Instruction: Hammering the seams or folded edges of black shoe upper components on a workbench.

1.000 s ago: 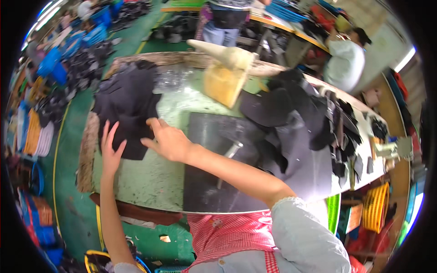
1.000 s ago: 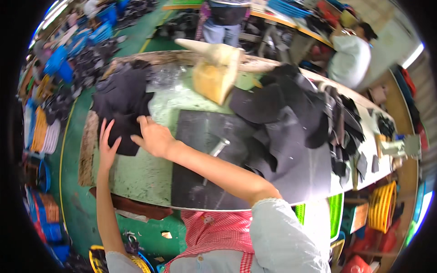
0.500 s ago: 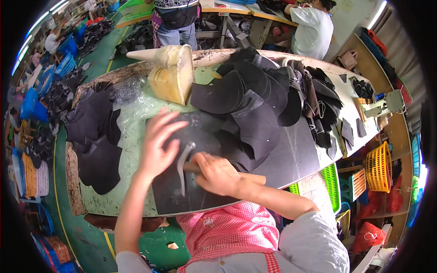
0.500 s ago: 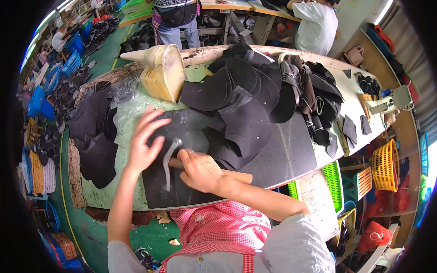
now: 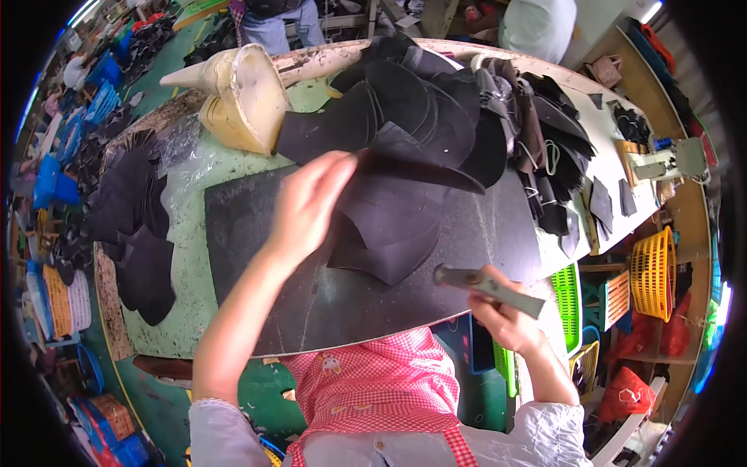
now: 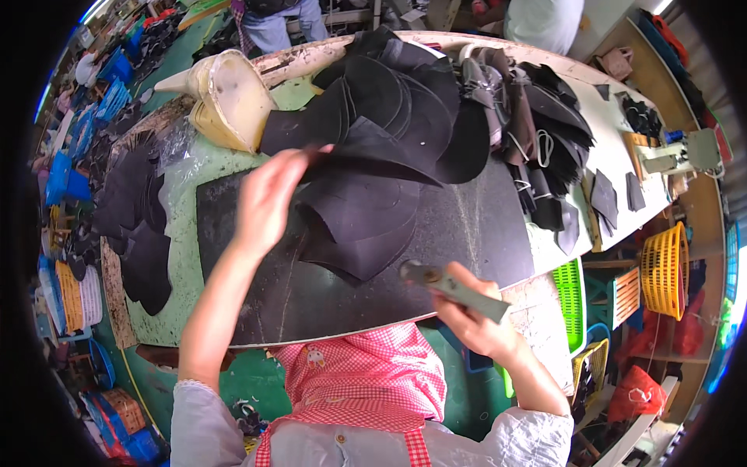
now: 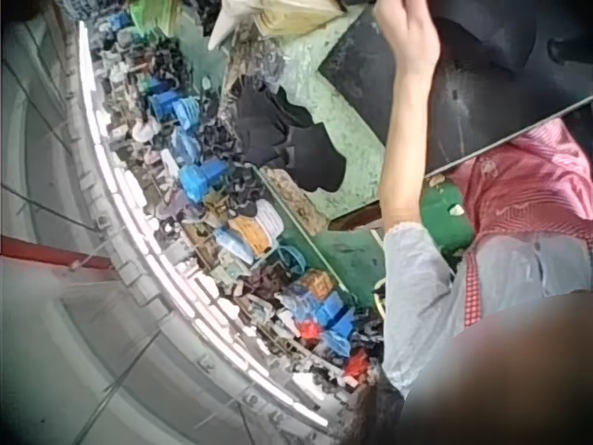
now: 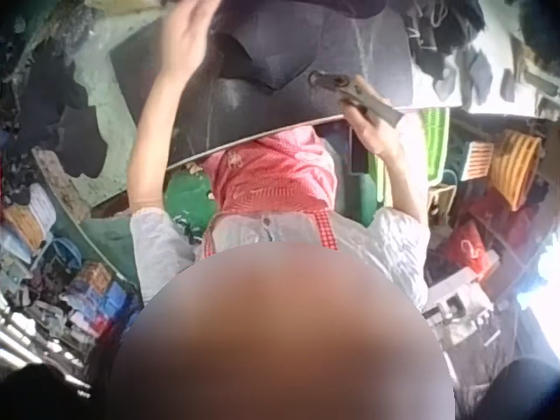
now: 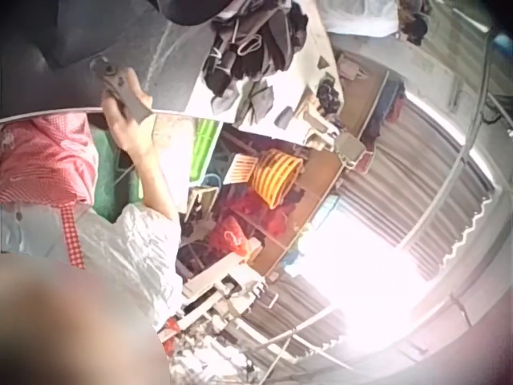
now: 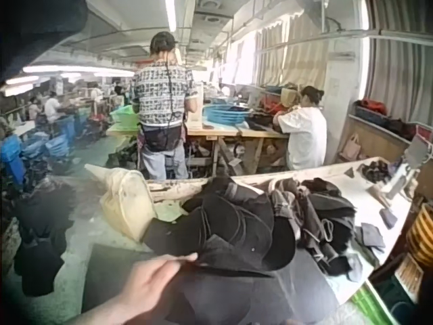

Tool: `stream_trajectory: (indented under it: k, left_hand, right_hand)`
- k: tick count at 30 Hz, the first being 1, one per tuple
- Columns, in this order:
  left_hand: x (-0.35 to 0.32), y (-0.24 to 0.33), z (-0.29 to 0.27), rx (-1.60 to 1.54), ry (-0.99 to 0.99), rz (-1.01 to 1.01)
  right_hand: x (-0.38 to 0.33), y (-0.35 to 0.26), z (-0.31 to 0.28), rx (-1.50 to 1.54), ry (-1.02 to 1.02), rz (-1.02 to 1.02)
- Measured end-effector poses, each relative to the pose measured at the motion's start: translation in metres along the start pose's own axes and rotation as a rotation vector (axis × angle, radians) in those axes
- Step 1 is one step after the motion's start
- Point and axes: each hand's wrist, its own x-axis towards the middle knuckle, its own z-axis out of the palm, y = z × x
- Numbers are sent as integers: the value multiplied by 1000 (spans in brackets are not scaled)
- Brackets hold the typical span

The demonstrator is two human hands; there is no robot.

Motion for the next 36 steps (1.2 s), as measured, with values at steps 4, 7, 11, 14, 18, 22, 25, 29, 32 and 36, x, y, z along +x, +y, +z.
stream_trajectory:
  k: [4,7,11,14,18,22,25,29,32,36]
  left_hand:
    - [-79,54,-62,308,-495,228]
    - [-173,32,-58,473,-710,64]
    - [-183,48,-52,447,-719,-3]
    - [-180,39,-56,394,-629,15]
    - [-170,11,-50,456,-287,107]
    - [-164,5,-32,855,-9,-70]
    - [-169,-3,-29,824,-12,-18]
    - [-167,1,-32,817,11,-21]
    - [-171,17,-31,847,18,-149]
    - [-169,19,-30,799,-101,-223]
  right_hand:
    - [4,12,-6,238,134,146]
    - [19,3,-3,121,-116,-5]
    - [45,-33,37,-32,-484,-226]
    - [61,-45,67,-74,-532,-359]
    - [77,-49,93,-195,-477,-394]
    - [77,-45,98,-324,-442,-367]
    - [76,-47,99,-288,-456,-294]
    - [79,-48,97,-277,-474,-270]
    - [79,-47,96,-272,-483,-251]
    - [79,-48,95,-280,-480,-264]
